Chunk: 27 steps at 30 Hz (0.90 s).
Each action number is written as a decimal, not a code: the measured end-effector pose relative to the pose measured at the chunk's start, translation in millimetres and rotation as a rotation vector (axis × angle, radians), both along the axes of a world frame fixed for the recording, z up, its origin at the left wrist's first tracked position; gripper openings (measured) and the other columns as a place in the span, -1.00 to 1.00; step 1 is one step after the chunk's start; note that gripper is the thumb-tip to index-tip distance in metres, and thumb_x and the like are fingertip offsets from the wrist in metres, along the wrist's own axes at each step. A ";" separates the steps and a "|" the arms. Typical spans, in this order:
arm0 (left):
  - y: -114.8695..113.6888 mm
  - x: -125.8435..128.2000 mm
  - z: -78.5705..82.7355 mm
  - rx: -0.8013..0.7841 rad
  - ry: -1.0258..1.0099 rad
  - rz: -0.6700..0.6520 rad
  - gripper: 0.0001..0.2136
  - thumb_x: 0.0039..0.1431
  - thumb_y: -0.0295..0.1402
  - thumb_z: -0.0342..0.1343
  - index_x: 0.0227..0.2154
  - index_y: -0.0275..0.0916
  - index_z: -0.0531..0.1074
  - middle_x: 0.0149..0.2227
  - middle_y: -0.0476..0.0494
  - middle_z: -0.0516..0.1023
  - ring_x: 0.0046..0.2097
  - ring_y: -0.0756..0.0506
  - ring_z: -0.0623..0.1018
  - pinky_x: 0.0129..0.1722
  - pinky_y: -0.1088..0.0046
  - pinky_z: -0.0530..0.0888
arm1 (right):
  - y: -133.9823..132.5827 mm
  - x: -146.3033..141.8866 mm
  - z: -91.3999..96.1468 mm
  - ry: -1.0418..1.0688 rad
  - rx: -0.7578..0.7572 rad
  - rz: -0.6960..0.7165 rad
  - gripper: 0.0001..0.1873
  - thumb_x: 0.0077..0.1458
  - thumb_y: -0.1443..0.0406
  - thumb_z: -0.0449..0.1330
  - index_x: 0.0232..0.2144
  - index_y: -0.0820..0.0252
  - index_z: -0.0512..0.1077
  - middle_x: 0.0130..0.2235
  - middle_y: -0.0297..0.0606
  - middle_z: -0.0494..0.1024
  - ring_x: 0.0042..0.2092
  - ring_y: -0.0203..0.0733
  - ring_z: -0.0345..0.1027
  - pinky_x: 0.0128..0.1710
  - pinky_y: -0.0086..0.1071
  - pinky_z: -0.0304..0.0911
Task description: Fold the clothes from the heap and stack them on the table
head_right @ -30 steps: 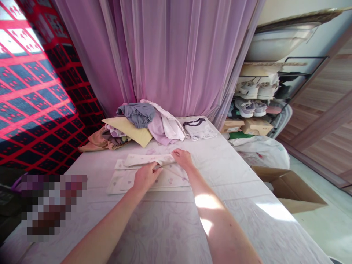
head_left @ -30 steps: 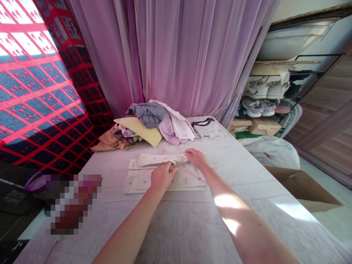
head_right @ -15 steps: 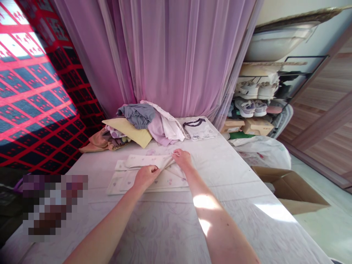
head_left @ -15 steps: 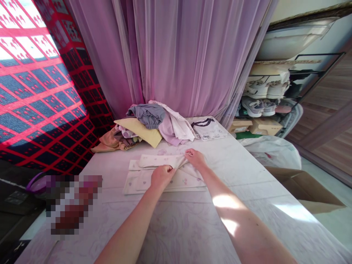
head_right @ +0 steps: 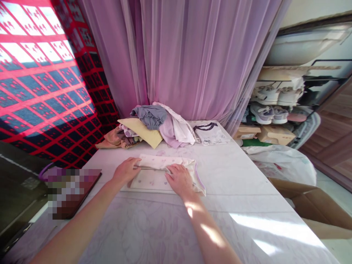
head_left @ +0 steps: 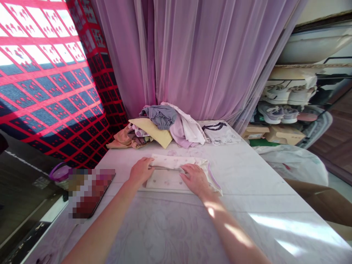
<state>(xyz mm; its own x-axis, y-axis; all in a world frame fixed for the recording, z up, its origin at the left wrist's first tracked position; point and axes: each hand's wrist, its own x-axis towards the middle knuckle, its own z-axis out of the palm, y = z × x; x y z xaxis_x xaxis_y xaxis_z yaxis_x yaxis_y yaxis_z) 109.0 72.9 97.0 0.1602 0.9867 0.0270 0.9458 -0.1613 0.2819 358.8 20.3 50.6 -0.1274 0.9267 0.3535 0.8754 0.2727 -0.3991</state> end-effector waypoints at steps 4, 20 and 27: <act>3.5 -6.8 -3.1 -0.028 0.014 -0.106 -0.69 0.09 -0.36 0.07 -0.08 -0.12 0.50 -0.01 -0.13 0.49 -0.03 -0.15 0.50 -0.15 0.42 0.39 | 0.5 -4.4 2.1 -0.057 -0.062 -0.069 -0.72 0.17 0.17 0.10 -0.12 0.01 0.51 -0.13 -0.25 0.56 -0.05 -0.08 0.35 -0.10 -0.27 0.18; 6.3 -12.8 -9.8 0.147 0.174 -0.222 -0.71 0.17 -0.58 -0.07 -0.18 -0.16 0.48 -0.07 -0.18 0.47 -0.11 -0.14 0.49 -0.14 0.38 0.37 | -5.7 -7.0 -3.4 -0.071 0.059 -0.121 -0.71 0.18 0.29 0.05 -0.19 -0.01 0.55 -0.09 -0.27 0.56 -0.07 -0.15 0.38 -0.07 -0.28 0.13; -12.0 -18.6 -19.7 0.217 0.354 -0.286 -0.82 0.22 -0.50 -0.03 -0.26 -0.20 0.46 -0.16 -0.19 0.50 -0.18 -0.15 0.48 -0.23 0.35 0.37 | -11.4 -6.3 -4.0 -0.092 0.063 -0.071 -0.77 0.13 0.32 0.10 -0.25 0.02 0.56 -0.10 -0.26 0.56 -0.04 -0.12 0.35 -0.02 -0.24 0.11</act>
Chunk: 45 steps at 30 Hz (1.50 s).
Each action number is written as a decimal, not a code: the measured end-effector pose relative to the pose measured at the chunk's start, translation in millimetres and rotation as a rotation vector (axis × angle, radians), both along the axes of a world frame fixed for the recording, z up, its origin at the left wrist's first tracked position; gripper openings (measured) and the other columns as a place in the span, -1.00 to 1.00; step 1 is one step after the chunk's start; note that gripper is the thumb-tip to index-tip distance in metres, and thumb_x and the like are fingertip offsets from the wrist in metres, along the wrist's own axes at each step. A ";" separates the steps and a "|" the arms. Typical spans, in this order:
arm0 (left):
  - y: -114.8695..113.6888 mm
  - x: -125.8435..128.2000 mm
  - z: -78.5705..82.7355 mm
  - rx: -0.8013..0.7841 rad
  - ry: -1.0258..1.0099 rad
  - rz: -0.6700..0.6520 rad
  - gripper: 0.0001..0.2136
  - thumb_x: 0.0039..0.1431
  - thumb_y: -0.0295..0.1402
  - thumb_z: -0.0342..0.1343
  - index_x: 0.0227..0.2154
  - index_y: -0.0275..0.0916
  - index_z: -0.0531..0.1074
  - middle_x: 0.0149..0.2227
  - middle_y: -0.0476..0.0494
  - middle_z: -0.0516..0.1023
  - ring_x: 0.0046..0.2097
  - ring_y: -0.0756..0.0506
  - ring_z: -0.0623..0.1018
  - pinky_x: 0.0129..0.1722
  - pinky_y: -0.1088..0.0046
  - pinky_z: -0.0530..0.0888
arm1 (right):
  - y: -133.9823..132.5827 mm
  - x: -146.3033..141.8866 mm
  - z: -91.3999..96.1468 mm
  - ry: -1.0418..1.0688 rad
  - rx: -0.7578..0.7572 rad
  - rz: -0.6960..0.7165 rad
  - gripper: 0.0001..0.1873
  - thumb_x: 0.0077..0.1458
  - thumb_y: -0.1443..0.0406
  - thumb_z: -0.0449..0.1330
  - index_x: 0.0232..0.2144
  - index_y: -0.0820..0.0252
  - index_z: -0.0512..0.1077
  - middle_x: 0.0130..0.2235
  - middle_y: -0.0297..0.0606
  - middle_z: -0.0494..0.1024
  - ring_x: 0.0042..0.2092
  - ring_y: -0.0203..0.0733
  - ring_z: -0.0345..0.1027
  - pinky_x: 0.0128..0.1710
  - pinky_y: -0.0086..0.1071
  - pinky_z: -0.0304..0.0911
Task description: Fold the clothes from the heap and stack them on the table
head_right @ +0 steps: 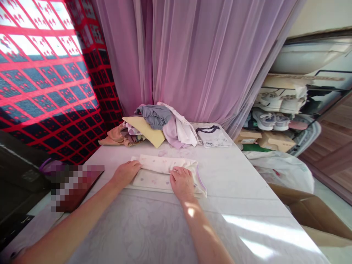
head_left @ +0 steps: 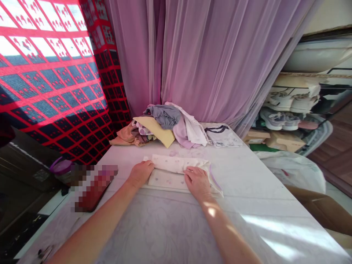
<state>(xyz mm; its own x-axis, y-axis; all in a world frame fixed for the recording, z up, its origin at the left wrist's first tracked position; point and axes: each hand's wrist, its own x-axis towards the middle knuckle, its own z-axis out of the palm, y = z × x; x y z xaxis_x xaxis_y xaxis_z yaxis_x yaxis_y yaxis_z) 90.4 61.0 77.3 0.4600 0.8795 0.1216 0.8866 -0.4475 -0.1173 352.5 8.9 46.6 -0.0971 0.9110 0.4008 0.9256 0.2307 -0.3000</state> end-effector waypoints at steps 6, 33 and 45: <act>-2.9 -2.3 -5.0 0.128 -0.044 -0.065 -0.84 0.26 -0.44 -0.04 -0.28 -0.21 0.46 -0.23 -0.18 0.51 -0.18 -0.14 0.47 -0.19 0.33 0.34 | 1.1 1.0 -6.2 0.021 0.089 0.006 -0.79 0.13 0.33 0.12 -0.29 0.04 0.56 -0.12 -0.27 0.57 -0.05 -0.14 0.36 -0.03 -0.26 0.11; 11.0 60.5 -2.0 -0.230 -0.177 0.067 -0.54 0.32 -0.15 -0.19 0.19 -0.23 0.23 0.30 -0.23 0.18 0.31 -0.25 0.16 0.25 0.05 0.10 | 26.8 -20.8 23.4 -0.001 -0.068 0.058 -0.61 0.27 0.24 -0.09 -0.02 0.14 0.46 0.05 -0.18 0.49 0.10 -0.14 0.28 0.12 -0.26 0.04; 19.7 58.2 -19.4 -0.236 -0.124 0.071 -0.33 0.22 0.10 -0.22 0.28 -0.19 0.09 0.35 -0.23 0.03 0.35 -0.30 0.04 0.26 -0.06 -0.05 | 30.7 5.3 0.3 -0.123 -0.449 -0.229 -0.30 0.26 -0.03 -0.18 0.30 0.22 0.07 0.36 -0.03 -0.04 0.36 0.08 -0.27 0.29 0.02 -0.37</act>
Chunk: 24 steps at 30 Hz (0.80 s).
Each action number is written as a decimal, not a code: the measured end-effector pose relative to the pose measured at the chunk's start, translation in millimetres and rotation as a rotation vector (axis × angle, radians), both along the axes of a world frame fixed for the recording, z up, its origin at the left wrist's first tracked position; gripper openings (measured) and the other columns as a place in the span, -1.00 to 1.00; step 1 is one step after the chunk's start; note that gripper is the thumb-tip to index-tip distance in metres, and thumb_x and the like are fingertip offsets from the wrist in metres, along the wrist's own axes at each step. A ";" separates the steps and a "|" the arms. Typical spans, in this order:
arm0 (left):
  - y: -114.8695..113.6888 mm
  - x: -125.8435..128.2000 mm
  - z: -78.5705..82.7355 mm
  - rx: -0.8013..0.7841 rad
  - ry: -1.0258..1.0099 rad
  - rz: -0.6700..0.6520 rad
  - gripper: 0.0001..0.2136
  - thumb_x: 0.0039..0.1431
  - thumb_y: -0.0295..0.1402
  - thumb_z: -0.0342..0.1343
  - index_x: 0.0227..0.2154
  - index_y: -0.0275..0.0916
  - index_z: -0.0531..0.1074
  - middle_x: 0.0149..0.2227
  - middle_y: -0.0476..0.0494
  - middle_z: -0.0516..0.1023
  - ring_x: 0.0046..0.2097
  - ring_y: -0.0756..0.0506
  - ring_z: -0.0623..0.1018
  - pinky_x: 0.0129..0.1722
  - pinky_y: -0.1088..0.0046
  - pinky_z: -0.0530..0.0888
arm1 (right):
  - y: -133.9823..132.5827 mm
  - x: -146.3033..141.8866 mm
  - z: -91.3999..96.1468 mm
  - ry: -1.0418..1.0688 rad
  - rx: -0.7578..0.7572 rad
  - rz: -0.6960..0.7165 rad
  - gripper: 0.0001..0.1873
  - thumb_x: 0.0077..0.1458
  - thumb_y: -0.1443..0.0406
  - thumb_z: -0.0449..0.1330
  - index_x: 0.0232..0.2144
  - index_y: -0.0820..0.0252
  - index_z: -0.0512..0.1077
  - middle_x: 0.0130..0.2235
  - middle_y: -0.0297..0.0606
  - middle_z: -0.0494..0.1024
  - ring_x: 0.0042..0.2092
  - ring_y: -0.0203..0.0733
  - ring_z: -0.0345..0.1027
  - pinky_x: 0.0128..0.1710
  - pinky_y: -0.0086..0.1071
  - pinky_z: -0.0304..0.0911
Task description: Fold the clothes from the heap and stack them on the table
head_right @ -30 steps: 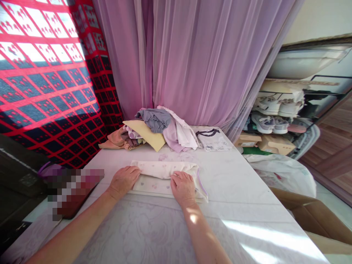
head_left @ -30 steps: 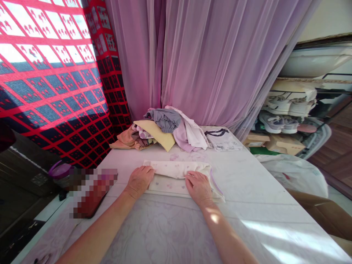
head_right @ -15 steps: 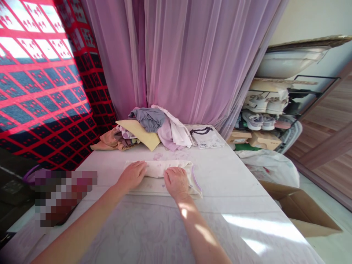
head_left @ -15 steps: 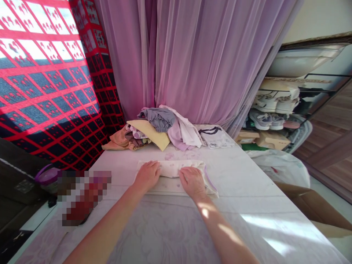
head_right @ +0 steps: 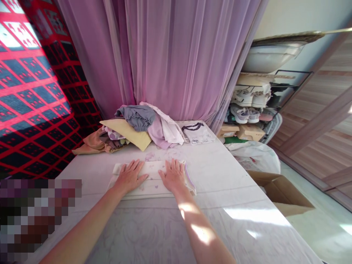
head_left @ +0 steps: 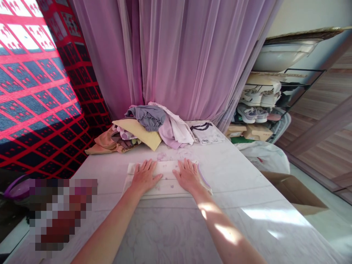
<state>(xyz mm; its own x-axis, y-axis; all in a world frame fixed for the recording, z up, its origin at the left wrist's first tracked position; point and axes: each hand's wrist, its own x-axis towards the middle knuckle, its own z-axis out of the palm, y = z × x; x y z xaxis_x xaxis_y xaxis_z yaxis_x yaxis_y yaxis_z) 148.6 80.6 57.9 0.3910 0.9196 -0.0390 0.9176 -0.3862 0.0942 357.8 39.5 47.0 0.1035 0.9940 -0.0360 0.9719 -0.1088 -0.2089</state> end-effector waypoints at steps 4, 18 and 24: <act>6.5 -13.1 -1.2 -0.002 0.004 0.014 -0.29 0.18 0.15 -0.21 0.28 -0.19 0.09 0.35 -0.25 0.04 0.35 -0.30 0.04 0.26 0.00 -0.01 | -5.5 9.2 -3.2 0.013 0.001 -0.077 -0.35 0.29 0.03 -0.22 0.30 0.23 0.06 0.36 -0.05 -0.05 0.37 0.04 -0.29 0.30 0.02 -0.37; -13.2 0.1 12.8 0.230 -0.180 -0.080 -0.69 0.20 -0.20 0.00 -0.04 -0.12 0.44 0.17 -0.20 0.36 0.21 -0.27 0.29 0.24 0.00 0.05 | 12.7 90.4 8.2 0.174 0.169 -0.153 -0.48 0.01 0.39 0.05 0.05 0.14 0.43 0.08 -0.20 0.47 0.08 -0.13 0.32 0.09 -0.33 0.17; -36.7 74.8 33.8 0.104 -0.206 -0.203 -0.76 0.13 -0.13 0.12 -0.26 -0.18 0.46 -0.23 -0.14 0.53 -0.11 -0.19 0.47 -0.13 0.27 0.37 | 25.8 94.6 14.0 0.177 0.147 -0.120 -0.56 0.02 0.33 0.10 -0.03 0.02 0.49 -0.02 -0.28 0.53 -0.02 -0.16 0.38 -0.03 -0.36 0.21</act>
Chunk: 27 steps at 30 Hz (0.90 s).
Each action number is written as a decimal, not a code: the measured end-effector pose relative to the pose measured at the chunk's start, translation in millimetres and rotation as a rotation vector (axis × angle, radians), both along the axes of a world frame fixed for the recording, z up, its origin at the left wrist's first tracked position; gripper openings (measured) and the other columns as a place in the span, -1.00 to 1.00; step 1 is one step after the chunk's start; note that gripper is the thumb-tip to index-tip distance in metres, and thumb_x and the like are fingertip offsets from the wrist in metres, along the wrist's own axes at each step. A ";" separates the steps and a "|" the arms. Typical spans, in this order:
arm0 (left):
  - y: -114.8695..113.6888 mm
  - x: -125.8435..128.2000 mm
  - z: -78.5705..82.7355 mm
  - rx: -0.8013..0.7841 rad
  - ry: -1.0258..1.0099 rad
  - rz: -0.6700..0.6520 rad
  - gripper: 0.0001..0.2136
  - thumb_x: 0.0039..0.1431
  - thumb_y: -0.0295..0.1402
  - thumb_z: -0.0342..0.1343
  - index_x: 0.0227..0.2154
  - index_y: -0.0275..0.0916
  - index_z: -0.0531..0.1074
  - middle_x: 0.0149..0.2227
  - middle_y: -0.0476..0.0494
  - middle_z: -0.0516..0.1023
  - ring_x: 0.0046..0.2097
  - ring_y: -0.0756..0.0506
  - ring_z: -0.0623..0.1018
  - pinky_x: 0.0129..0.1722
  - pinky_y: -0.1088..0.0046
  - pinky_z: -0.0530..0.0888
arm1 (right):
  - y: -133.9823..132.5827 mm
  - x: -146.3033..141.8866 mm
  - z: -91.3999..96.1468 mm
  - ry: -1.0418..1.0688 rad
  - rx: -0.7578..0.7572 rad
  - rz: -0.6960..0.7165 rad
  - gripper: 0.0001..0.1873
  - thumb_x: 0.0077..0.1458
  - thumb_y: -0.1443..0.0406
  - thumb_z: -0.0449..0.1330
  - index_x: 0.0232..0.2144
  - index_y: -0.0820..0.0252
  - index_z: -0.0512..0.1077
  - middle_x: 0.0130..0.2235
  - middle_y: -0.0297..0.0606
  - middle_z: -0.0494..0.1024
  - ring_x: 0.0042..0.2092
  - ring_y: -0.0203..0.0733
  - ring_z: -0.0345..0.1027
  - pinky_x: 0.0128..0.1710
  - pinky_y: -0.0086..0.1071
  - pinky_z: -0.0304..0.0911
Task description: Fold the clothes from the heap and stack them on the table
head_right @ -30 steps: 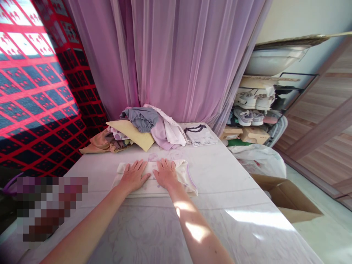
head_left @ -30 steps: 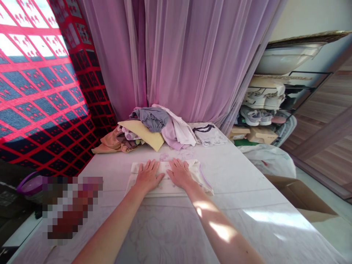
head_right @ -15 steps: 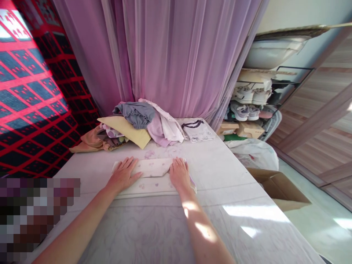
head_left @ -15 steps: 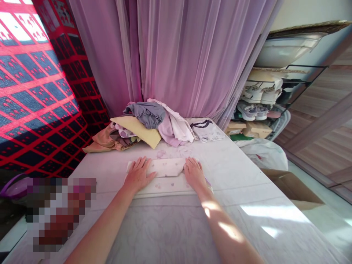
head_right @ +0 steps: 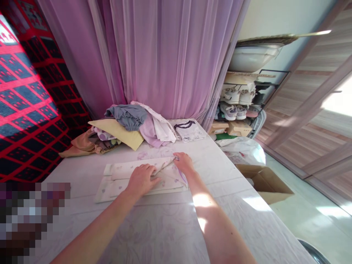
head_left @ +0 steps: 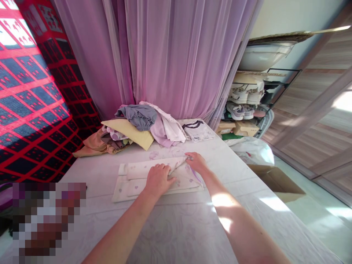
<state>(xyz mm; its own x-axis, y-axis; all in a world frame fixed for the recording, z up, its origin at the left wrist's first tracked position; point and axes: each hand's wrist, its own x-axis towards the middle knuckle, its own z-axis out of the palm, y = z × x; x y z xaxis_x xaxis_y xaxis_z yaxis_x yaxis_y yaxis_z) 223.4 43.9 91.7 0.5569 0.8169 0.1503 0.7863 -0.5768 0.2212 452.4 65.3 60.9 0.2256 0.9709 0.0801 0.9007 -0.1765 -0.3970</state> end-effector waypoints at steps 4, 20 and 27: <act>5.7 13.5 -3.1 -0.027 0.075 0.026 -0.83 0.24 -0.29 0.01 -0.28 -0.18 0.48 -0.25 -0.13 0.53 -0.16 -0.15 0.49 -0.20 0.33 0.36 | 4.6 -0.2 -2.8 0.005 0.004 -0.004 -0.66 0.03 0.35 0.07 -0.20 0.02 0.56 -0.10 -0.29 0.56 -0.07 -0.16 0.38 -0.08 -0.36 0.20; 28.6 8.4 -6.9 0.006 -0.041 -0.188 -0.62 0.35 -0.23 -0.23 -0.06 -0.18 0.47 -0.02 -0.20 0.52 0.04 -0.15 0.44 0.06 0.25 0.32 | -20.3 -32.1 7.2 -0.051 0.168 0.354 -0.52 0.23 0.32 -0.09 0.16 0.06 0.31 0.23 -0.27 0.31 0.25 -0.21 0.10 0.24 -0.20 -0.06; 30.1 0.1 -32.8 -0.112 0.126 -0.144 -0.56 0.35 -0.13 -0.30 0.23 0.06 0.18 0.34 -0.04 0.11 0.34 -0.21 0.09 0.25 -0.04 0.00 | -38.3 -37.9 -9.3 -0.097 -0.073 0.304 -0.47 0.32 0.17 -0.23 0.26 0.10 0.14 0.33 -0.23 0.11 0.34 -0.15 -0.13 0.28 -0.01 -0.22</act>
<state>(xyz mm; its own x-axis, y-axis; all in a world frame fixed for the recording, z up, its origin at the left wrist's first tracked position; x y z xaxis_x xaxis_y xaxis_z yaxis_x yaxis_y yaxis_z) 223.5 74.0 58.9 0.6778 0.7351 -0.0146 0.7230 -0.6626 0.1956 414.5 27.0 51.7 -0.0807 0.9966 0.0149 0.9494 0.0814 -0.3033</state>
